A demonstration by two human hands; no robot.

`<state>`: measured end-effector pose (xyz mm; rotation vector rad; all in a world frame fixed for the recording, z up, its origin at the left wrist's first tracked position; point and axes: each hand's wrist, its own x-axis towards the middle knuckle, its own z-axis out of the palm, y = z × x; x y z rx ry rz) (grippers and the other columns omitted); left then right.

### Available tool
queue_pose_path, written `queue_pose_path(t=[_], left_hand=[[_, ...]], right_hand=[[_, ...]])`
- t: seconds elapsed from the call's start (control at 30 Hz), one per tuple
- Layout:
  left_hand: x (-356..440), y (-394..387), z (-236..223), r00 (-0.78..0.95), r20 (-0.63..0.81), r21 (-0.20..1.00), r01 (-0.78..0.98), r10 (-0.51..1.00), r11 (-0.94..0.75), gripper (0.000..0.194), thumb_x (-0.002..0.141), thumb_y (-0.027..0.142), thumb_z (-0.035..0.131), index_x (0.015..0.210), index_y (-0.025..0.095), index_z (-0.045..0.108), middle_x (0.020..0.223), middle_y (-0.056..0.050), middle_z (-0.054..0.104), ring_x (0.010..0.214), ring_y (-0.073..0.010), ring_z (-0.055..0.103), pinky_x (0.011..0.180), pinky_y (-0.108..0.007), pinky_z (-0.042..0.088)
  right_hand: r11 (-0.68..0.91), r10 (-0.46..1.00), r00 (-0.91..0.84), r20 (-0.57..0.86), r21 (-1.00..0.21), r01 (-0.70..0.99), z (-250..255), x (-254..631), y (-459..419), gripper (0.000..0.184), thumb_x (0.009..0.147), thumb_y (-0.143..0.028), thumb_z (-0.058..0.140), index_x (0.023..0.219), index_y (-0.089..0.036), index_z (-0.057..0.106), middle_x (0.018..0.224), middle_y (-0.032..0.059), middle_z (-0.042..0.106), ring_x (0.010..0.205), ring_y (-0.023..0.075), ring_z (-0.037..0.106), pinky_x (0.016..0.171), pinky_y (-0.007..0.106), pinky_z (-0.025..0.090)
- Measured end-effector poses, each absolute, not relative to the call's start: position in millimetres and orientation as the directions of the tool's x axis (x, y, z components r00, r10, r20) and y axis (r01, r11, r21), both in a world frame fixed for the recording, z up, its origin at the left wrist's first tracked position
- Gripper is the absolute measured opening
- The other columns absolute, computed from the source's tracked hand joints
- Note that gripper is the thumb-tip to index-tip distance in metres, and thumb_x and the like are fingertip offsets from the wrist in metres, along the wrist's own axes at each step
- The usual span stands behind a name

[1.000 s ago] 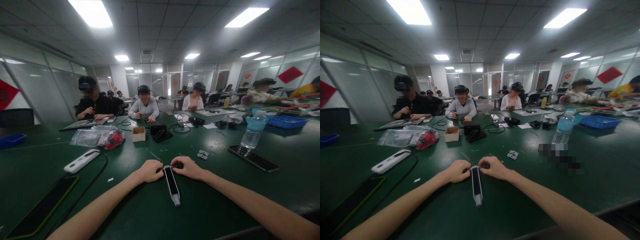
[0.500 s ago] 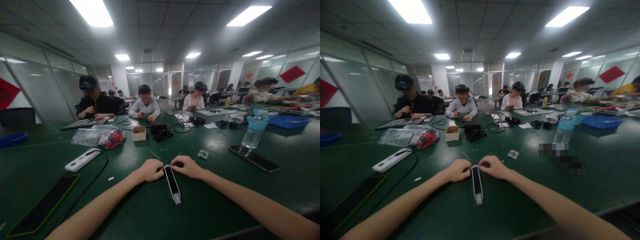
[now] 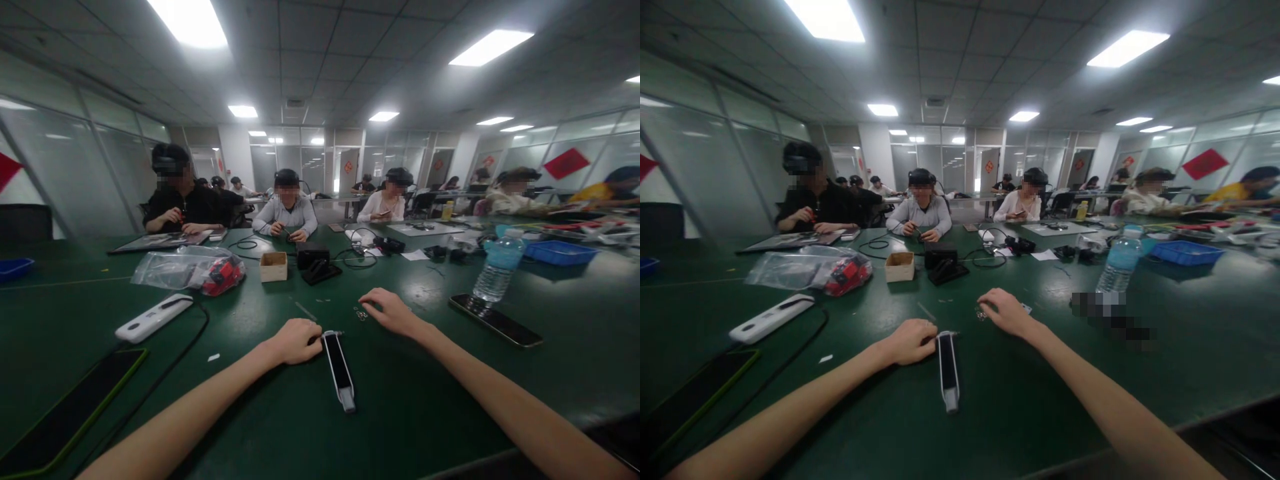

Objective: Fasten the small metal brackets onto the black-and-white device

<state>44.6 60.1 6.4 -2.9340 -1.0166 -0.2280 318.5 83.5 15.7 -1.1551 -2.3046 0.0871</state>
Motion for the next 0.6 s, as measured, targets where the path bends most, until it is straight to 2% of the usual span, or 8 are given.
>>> queue_pose_path(t=[0.1,0.2,0.6], left_hand=[[45,60,6,0.779,0.154,0.026,0.612,0.608,-0.790,0.022,0.087,0.027,0.040,0.072,0.017,0.053,0.070,-0.002,0.058,0.065,-0.0147,0.054,0.063,-0.024,0.038],[45,60,7,0.775,0.152,0.028,0.617,0.613,-0.787,0.022,0.087,0.027,0.040,0.072,0.017,0.053,0.070,-0.002,0.058,0.065,-0.0145,0.054,0.063,-0.024,0.038],[46,55,15,0.765,0.106,0.058,0.633,0.635,-0.772,0.024,0.088,0.029,0.040,0.071,0.016,0.052,0.070,-0.001,0.057,0.062,-0.0133,0.052,0.061,-0.024,0.038]], right_hand=[[0.599,0.793,-0.528,0.305,-0.225,0.769,14,328,86,0.023,0.086,-0.025,0.046,0.097,-0.017,0.065,0.096,0.0088,0.062,0.091,0.0198,0.054,0.083,0.034,0.043],[0.583,0.810,-0.541,0.227,-0.204,0.786,13,328,84,0.023,0.085,-0.023,0.047,0.099,-0.018,0.065,0.097,0.0087,0.061,0.092,0.0201,0.053,0.083,0.034,0.042],[0.528,0.846,-0.499,0.190,-0.168,0.832,13,333,89,0.017,0.081,-0.025,0.052,0.090,-0.018,0.065,0.093,0.0083,0.060,0.090,0.0224,0.053,0.079,0.035,0.043]])
